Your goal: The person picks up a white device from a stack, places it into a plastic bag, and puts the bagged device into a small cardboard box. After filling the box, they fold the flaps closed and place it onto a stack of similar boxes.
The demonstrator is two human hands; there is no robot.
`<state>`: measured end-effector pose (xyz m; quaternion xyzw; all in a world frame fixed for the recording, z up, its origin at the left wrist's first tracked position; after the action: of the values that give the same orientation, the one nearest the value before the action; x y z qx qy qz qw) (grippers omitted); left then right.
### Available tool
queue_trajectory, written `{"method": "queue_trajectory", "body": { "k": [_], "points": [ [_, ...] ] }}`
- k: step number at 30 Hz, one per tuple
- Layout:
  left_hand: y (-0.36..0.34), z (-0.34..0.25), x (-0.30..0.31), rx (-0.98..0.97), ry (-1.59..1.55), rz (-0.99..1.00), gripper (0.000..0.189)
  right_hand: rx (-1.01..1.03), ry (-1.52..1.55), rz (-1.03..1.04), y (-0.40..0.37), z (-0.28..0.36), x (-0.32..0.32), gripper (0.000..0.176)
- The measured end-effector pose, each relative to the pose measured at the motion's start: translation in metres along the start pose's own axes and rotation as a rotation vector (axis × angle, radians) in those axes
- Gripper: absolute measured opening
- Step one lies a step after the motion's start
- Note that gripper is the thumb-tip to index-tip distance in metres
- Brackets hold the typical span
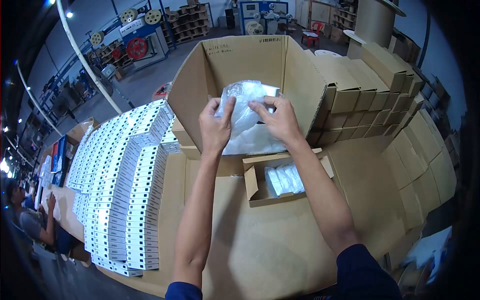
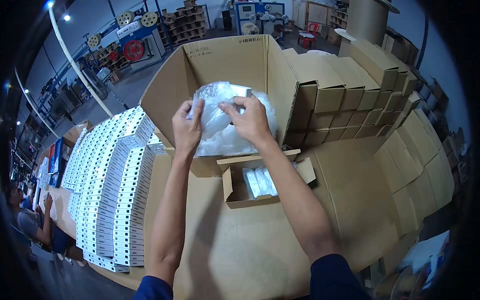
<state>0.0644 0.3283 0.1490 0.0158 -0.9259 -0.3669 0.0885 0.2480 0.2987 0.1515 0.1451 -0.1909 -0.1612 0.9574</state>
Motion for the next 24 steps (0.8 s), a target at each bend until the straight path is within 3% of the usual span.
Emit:
{"method": "queue_trajectory", "body": {
  "k": [3, 4, 8, 11, 12, 14, 16, 19, 20, 23, 24],
  "points": [
    [0.012, 0.023, -0.010, 0.050, 0.076, 0.024, 0.042, 0.136, -0.260, -0.171, 0.009, -0.010, 0.003, 0.036],
    [0.018, 0.033, -0.014, 0.099, 0.060, -0.032, 0.040, 0.085, -0.287, -0.113, 0.010, -0.008, 0.007, 0.035],
    [0.030, 0.044, -0.017, 0.036, 0.347, -0.126, 0.041, -0.366, 0.223, 0.049, 0.022, -0.033, 0.007, 0.033],
    [0.040, 0.038, -0.020, -0.164, 0.565, -0.026, 0.041, 0.005, -0.402, -0.137, 0.027, -0.033, 0.014, 0.033],
    [0.043, 0.035, -0.021, -0.264, 0.583, -0.060, 0.040, 0.091, -0.485, -0.168, 0.023, -0.026, 0.012, 0.035],
    [0.048, 0.031, -0.023, -0.372, 0.571, -0.054, 0.038, 0.025, -0.493, -0.163, 0.025, -0.033, 0.008, 0.037],
    [0.056, 0.024, -0.021, -0.475, 0.557, -0.060, 0.035, -0.104, -0.505, -0.096, 0.032, -0.041, 0.005, 0.040],
    [0.063, 0.016, -0.019, -0.233, 0.201, 0.050, 0.038, 0.022, -0.385, -0.282, 0.020, -0.022, 0.016, 0.051],
    [0.064, 0.013, -0.018, -0.159, 0.116, 0.049, 0.042, 0.027, -0.381, -0.209, 0.017, -0.013, 0.021, 0.064],
    [0.068, 0.004, -0.010, -0.182, -0.093, -0.051, 0.043, 0.144, -0.331, -0.053, 0.009, 0.003, 0.028, 0.066],
    [0.065, -0.006, -0.007, -0.148, -0.161, -0.054, 0.047, 0.100, -0.183, 0.018, 0.006, 0.001, 0.030, 0.060]
  ]
}}
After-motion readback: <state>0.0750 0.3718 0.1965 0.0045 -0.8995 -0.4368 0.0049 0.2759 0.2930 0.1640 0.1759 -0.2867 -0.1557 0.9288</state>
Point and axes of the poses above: each hand's wrist, its own y-axis towards the middle knuckle, its own x-axis out of the back of the hand, z = x × y, the point moved 4 cm from there along y, towards the middle knuckle, and after that the axes turned 10 degrees about -x, right-handed, at the moved point
